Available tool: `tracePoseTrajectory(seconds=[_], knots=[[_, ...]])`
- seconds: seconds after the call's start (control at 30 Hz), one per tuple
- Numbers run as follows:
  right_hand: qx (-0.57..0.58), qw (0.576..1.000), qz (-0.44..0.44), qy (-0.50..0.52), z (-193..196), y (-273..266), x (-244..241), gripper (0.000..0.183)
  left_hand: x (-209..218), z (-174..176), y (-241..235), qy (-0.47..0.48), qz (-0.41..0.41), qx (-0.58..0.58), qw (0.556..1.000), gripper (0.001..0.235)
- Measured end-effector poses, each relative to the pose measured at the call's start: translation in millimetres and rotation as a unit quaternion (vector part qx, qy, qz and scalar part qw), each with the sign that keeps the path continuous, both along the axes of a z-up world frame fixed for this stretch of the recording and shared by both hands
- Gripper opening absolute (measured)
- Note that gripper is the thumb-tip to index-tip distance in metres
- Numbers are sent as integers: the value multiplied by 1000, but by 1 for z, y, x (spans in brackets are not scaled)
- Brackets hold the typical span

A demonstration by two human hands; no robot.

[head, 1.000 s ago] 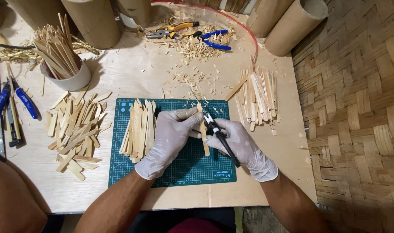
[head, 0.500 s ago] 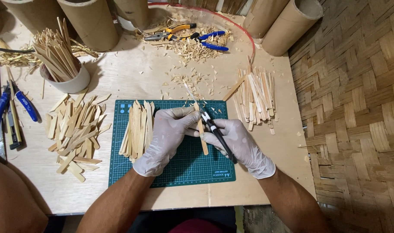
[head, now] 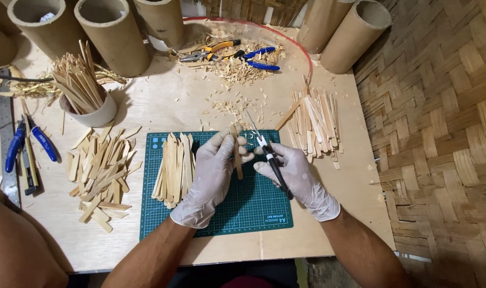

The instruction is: Cutting thin wooden strips into smaller pieces using scissors on a cutting mat in a workshop.

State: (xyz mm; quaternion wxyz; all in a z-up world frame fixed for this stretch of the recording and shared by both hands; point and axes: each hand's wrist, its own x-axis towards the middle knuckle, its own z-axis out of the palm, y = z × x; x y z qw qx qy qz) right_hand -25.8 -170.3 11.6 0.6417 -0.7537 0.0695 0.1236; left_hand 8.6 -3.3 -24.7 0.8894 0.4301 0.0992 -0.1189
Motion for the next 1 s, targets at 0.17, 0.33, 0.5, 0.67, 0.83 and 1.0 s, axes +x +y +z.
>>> tracePoseTrajectory(seconds=[0.17,0.33,0.5,0.67,0.83,1.0], knots=[[-4,999,29,-19,-9,-1,2,42,2,-10,0,31,15,25,999,27],[-8,999,51,9,-18,-5,-2,41,1,12,3,58,23,90,994,28],[-16,998,56,21,-15,-1,-5,41,1,14,2,69,22,108,992,30],[-11,998,59,32,-17,-2,-6,39,0,22,1,78,13,113,990,30],[-3,998,64,28,-19,-1,-3,38,1,21,2,83,11,110,990,30],[9,998,63,23,-15,0,-4,32,-3,31,0,90,5,106,990,29]])
